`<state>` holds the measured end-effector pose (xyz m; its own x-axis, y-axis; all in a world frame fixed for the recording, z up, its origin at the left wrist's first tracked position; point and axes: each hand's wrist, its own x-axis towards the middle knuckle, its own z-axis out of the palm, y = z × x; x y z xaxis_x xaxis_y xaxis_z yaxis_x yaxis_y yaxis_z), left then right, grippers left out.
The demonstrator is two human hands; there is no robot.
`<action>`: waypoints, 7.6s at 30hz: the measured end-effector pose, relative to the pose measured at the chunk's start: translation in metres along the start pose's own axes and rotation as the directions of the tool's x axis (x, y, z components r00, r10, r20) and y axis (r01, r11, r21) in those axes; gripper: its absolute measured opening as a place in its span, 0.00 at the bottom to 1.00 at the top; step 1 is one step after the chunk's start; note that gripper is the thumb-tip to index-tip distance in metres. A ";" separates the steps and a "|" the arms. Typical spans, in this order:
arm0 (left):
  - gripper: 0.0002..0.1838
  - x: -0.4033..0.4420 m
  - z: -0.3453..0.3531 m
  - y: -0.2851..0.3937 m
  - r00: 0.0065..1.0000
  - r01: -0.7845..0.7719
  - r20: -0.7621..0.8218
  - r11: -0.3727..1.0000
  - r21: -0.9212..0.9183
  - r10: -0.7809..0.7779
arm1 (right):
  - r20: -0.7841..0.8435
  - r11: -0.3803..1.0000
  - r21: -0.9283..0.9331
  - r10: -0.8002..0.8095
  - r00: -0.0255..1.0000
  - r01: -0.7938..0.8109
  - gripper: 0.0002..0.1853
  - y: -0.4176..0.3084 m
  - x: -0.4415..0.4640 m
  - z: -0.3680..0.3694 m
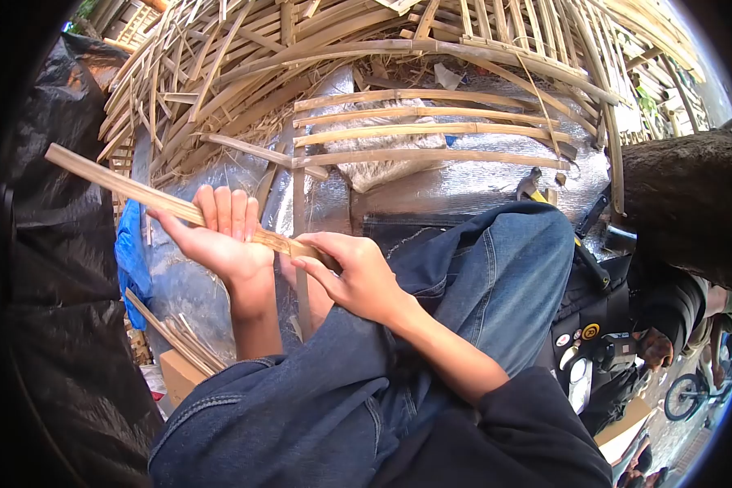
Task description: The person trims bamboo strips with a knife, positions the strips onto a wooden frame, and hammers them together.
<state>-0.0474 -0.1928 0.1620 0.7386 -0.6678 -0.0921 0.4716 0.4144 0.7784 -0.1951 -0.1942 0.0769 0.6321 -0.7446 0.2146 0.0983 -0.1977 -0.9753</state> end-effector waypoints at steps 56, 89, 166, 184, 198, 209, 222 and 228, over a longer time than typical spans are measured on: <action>0.18 -0.044 -0.042 -0.048 0.589 0.479 0.263 0.593 0.647 -0.764 | -0.879 0.199 -0.282 0.339 0.335 -0.939 0.40 0.111 -0.116 -0.376; 0.21 -0.040 -0.066 -0.070 0.603 0.514 0.159 0.533 0.673 -0.782 | -0.470 0.683 -0.689 -0.168 0.866 -0.241 0.15 0.068 -0.126 -0.326; 0.24 -0.030 -0.063 -0.051 0.402 0.807 0.062 0.385 0.447 -0.914 | 0.236 0.503 -0.848 0.075 0.969 0.167 0.31 0.046 0.043 -0.143; 0.24 -0.034 -0.063 -0.060 0.325 0.850 0.060 0.319 0.418 -0.944 | 0.135 0.444 -0.889 0.020 0.991 0.112 0.26 0.047 0.089 -0.188; 0.25 -0.037 -0.044 -0.054 0.433 0.741 0.057 0.391 0.546 -0.900 | 0.201 0.512 -0.847 0.060 0.978 0.143 0.26 0.059 0.035 -0.152; 0.26 -0.040 -0.036 -0.054 0.454 0.719 0.063 0.407 0.563 -0.889 | 0.193 0.381 -0.874 -0.293 0.936 0.300 0.25 0.080 0.032 -0.153; 0.27 -0.039 -0.037 -0.070 0.623 0.572 -0.023 0.435 0.695 -0.782 | 0.163 0.341 -0.909 -0.236 0.958 0.239 0.24 0.084 0.037 -0.152; 0.26 -0.037 -0.043 -0.061 0.595 0.612 -0.037 0.422 0.669 -0.803 | -0.045 0.550 -0.834 -0.116 0.992 0.026 0.23 0.058 0.045 -0.173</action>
<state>-0.0828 -0.1666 0.0918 0.0790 -0.7069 -0.7028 0.3288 -0.6471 0.6878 -0.2934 -0.3496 0.0386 0.5813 -0.7447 0.3280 -0.5707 -0.6604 -0.4880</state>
